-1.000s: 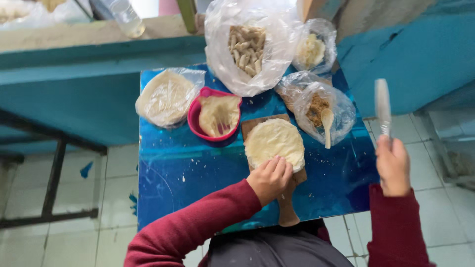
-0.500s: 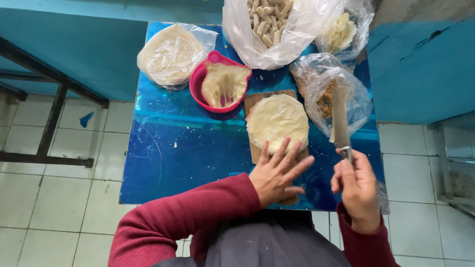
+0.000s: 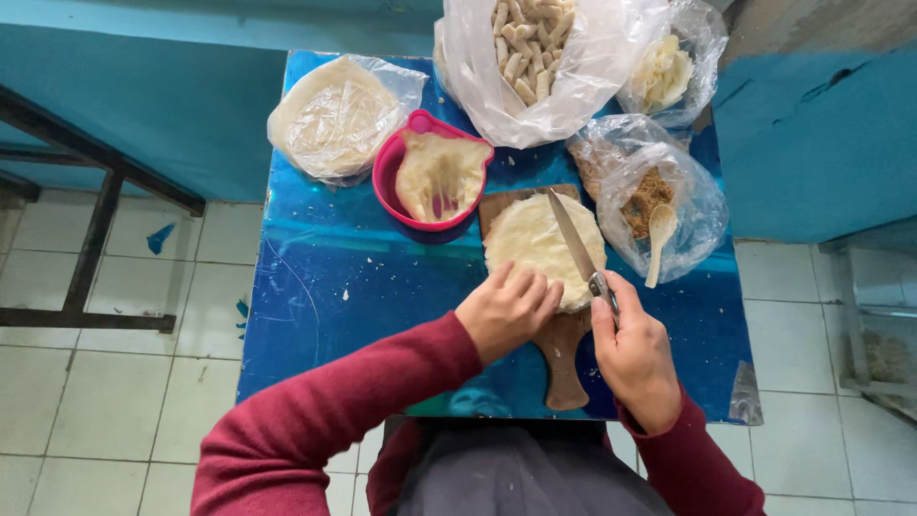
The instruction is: The person stretches a piece of dough by hand, cuts it with a knife on a small wooden board, and folds the dough pieces into wrappers. They then spoon brown filling onto a wrapper and fold it closed, stacking the finished pastries on the board.
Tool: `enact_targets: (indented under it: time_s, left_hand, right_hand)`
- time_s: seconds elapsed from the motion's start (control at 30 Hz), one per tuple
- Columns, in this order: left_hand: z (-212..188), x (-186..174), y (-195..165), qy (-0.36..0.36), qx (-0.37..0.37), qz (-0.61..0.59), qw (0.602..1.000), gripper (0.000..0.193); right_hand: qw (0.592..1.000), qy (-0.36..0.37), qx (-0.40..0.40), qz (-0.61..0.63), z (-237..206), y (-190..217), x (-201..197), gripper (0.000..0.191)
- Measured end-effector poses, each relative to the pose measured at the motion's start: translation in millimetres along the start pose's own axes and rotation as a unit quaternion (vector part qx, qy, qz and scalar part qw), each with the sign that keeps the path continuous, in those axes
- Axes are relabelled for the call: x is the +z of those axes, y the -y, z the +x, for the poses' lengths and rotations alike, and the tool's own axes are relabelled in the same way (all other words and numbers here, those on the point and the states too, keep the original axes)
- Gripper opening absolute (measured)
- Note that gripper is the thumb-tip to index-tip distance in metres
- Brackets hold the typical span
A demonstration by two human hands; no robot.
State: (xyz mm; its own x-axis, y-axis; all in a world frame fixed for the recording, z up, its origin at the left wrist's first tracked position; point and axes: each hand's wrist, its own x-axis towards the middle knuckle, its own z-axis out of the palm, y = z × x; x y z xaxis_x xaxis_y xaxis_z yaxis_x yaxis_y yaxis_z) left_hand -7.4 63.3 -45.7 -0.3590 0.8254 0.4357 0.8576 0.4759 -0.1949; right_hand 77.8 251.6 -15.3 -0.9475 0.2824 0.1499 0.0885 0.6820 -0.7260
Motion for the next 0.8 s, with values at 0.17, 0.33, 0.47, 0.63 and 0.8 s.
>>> enact_targets:
  time_s: [0.17,0.33,0.47,0.63,0.8]
  left_hand:
    - [11,8,3,-0.01,0.042,0.02,0.999,0.034]
    - [10,0,-4,-0.021,0.019,0.013,1.0,0.035]
    - [8,-4,-16,0.008,-0.007,-0.018,1.0,0.036]
    - [6,1,-8,0.042,-0.032,-0.129,0.99,0.088]
    - [7,10,16,0.095,-0.039,-0.166,0.981,0.104]
  right_hand:
    - [1.0,-0.001,0.009,-0.008,7,-1,10,0.036]
    - [0.998,0.013,0.06,0.01,10,-4,13,0.037]
    - [0.995,0.022,0.076,0.067,10,-11,12,0.037]
    - [0.987,0.01,0.079,0.138,9,-17,9,0.039]
    - [0.998,-0.036,0.039,0.036,3,-13,-3,0.038]
